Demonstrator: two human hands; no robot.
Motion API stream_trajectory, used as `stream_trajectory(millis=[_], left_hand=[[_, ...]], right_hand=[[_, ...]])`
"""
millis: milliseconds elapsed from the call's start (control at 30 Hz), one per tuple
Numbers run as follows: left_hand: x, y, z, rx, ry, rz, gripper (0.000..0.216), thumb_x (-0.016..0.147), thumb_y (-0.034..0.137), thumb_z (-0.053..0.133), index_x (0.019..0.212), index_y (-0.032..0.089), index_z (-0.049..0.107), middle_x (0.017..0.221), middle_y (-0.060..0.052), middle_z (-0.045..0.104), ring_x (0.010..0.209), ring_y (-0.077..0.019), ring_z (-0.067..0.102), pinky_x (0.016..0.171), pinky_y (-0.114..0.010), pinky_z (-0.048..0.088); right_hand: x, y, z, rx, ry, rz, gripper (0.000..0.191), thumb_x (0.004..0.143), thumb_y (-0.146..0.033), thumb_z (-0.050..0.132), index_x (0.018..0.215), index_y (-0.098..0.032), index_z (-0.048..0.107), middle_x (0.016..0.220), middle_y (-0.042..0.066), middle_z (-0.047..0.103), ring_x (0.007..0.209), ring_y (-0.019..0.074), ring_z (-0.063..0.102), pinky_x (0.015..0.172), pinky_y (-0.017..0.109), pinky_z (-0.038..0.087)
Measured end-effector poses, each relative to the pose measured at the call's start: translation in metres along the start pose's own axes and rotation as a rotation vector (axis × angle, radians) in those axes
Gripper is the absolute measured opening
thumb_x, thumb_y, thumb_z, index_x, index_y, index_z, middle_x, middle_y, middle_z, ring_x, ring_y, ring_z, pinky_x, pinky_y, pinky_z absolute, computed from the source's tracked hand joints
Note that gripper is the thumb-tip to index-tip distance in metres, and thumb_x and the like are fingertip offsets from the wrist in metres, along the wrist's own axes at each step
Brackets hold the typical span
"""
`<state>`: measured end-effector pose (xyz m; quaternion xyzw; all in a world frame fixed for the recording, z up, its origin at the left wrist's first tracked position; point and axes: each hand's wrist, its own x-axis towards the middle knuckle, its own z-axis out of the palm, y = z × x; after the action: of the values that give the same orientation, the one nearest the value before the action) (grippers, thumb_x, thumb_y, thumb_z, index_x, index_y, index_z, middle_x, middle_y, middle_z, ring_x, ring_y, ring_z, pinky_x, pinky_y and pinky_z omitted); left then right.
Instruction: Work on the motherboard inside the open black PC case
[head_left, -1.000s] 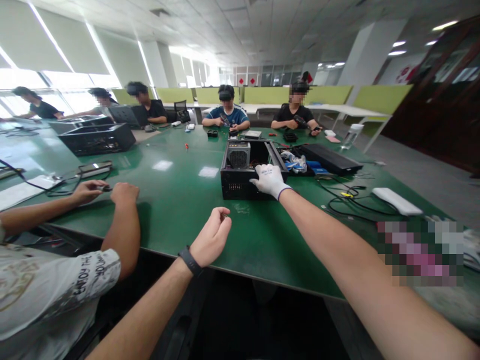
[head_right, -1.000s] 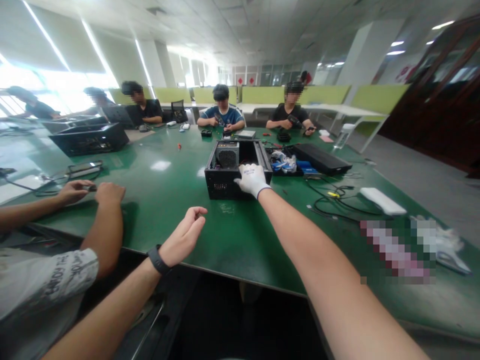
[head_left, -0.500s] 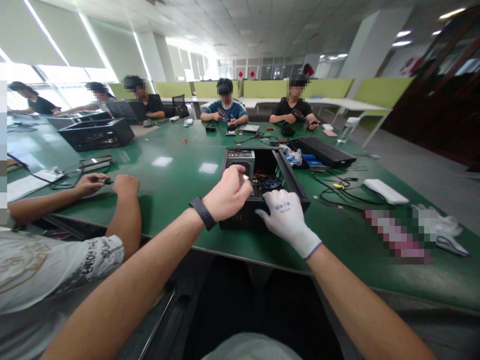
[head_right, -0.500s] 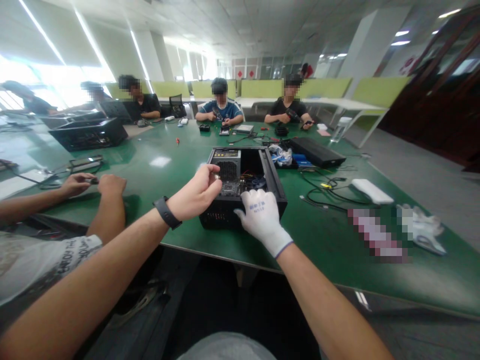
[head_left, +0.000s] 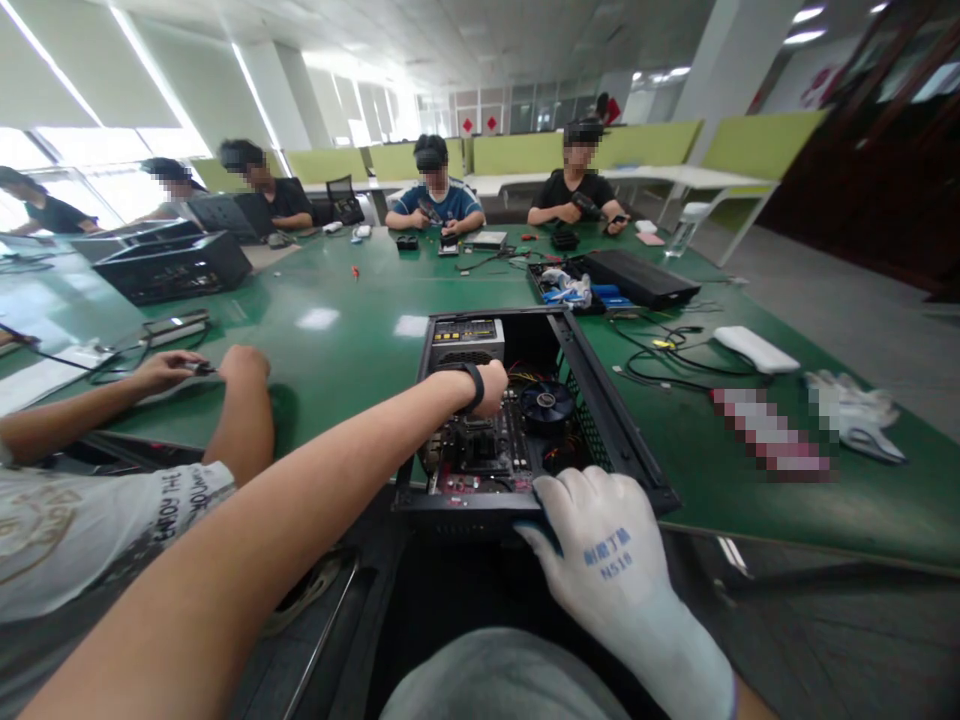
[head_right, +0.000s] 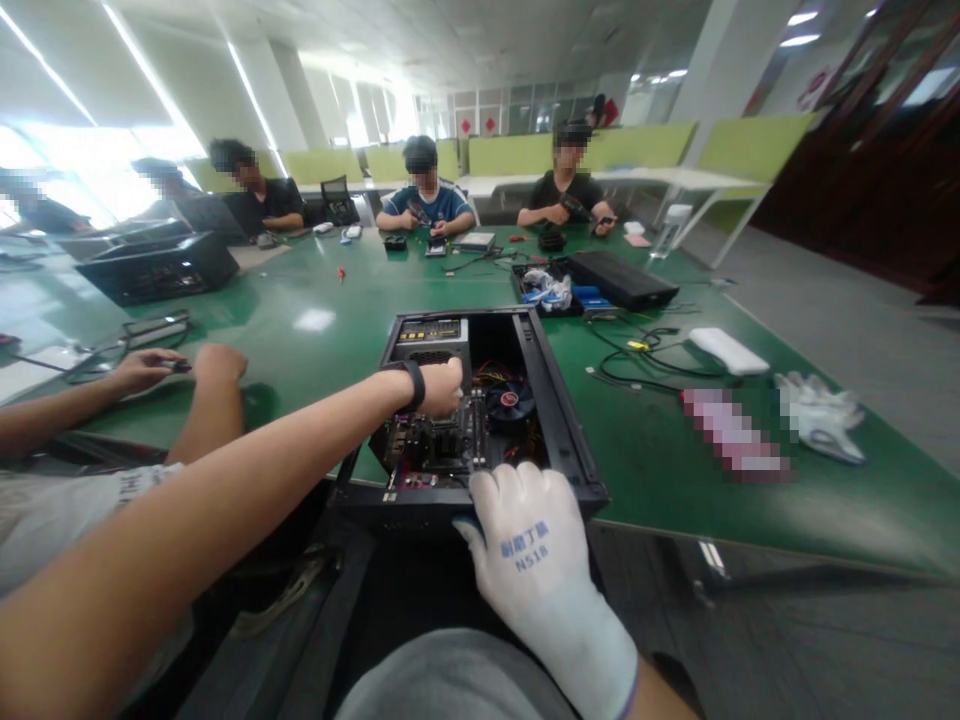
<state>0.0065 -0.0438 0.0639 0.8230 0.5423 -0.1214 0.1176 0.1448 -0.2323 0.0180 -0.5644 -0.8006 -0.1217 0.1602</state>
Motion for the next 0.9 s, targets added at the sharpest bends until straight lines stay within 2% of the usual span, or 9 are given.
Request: stream_trajectory(millis=[133, 267, 367, 467, 567, 667, 800, 900], left_hand=[[0.005, 0.006, 0.004, 0.188, -0.091, 0.043, 0.043, 0.078, 0.016, 0.061, 0.120, 0.005, 0.065, 0.119, -0.023, 0.068, 0.108, -0.0296, 0.067, 0.089, -0.033, 0.051], [0.019, -0.003, 0.013, 0.331, -0.146, 0.110, 0.036, 0.075, 0.021, 0.065, 0.108, 0.009, 0.074, 0.114, -0.019, 0.072, 0.107, -0.0289, 0.067, 0.090, -0.030, 0.051], [0.033, -0.013, 0.023, 0.339, -0.145, 0.131, 0.038, 0.067, 0.026, 0.074, 0.103, 0.013, 0.076, 0.106, -0.015, 0.075, 0.099, -0.0279, 0.068, 0.089, -0.031, 0.052], [0.041, -0.015, 0.029, 0.337, -0.137, 0.089, 0.043, 0.057, 0.023, 0.081, 0.098, 0.010, 0.077, 0.101, -0.018, 0.075, 0.097, -0.0310, 0.069, 0.090, -0.035, 0.052], [0.043, -0.011, 0.031, 0.308, -0.148, 0.080, 0.045, 0.055, 0.023, 0.083, 0.096, 0.005, 0.077, 0.101, -0.021, 0.074, 0.097, -0.0336, 0.069, 0.089, -0.037, 0.053], [0.046, -0.010, 0.033, 0.298, -0.152, 0.062, 0.052, 0.053, 0.029, 0.086, 0.100, 0.007, 0.077, 0.105, -0.021, 0.074, 0.099, -0.0333, 0.069, 0.089, -0.037, 0.054], [0.051, -0.012, 0.035, 0.337, -0.169, 0.053, 0.059, 0.050, 0.033, 0.088, 0.104, 0.011, 0.077, 0.107, -0.018, 0.074, 0.102, -0.0325, 0.069, 0.090, -0.035, 0.054], [0.053, -0.013, 0.036, 0.346, -0.196, 0.041, 0.062, 0.048, 0.032, 0.089, 0.106, 0.014, 0.077, 0.105, -0.016, 0.075, 0.101, -0.0317, 0.069, 0.088, -0.033, 0.054]], right_hand=[[-0.006, -0.002, -0.003, -0.007, 0.018, -0.009, 0.026, 0.077, -0.040, 0.071, 0.092, -0.022, 0.062, 0.079, 0.005, 0.059, 0.074, 0.0226, 0.045, 0.067, 0.036, 0.019], [-0.006, -0.003, -0.003, -0.010, 0.025, -0.009, 0.024, 0.077, -0.040, 0.070, 0.092, -0.022, 0.062, 0.078, 0.005, 0.059, 0.074, 0.0237, 0.045, 0.066, 0.036, 0.019], [-0.006, -0.003, -0.002, 0.003, 0.022, -0.007, 0.024, 0.078, -0.041, 0.069, 0.092, -0.022, 0.062, 0.079, 0.005, 0.059, 0.074, 0.0235, 0.045, 0.066, 0.036, 0.019], [-0.007, -0.003, -0.002, 0.010, 0.012, -0.003, 0.024, 0.079, -0.041, 0.067, 0.093, -0.022, 0.062, 0.080, 0.006, 0.060, 0.074, 0.0232, 0.045, 0.066, 0.036, 0.019], [-0.008, -0.003, -0.002, 0.008, -0.003, 0.001, 0.025, 0.081, -0.042, 0.066, 0.095, -0.022, 0.062, 0.082, 0.006, 0.060, 0.075, 0.0235, 0.045, 0.066, 0.037, 0.020], [-0.009, -0.002, 0.001, 0.011, 0.001, 0.001, 0.027, 0.081, -0.044, 0.065, 0.097, -0.022, 0.062, 0.082, 0.006, 0.060, 0.076, 0.0240, 0.045, 0.067, 0.037, 0.021], [-0.011, 0.000, 0.007, 0.027, 0.037, -0.026, 0.029, 0.083, -0.042, 0.064, 0.103, -0.021, 0.063, 0.088, 0.007, 0.064, 0.080, 0.0249, 0.049, 0.071, 0.039, 0.028], [-0.015, 0.001, 0.007, 0.072, 0.116, -0.057, 0.035, 0.085, -0.039, 0.063, 0.115, -0.020, 0.060, 0.100, 0.010, 0.066, 0.090, 0.0268, 0.054, 0.081, 0.042, 0.036]])
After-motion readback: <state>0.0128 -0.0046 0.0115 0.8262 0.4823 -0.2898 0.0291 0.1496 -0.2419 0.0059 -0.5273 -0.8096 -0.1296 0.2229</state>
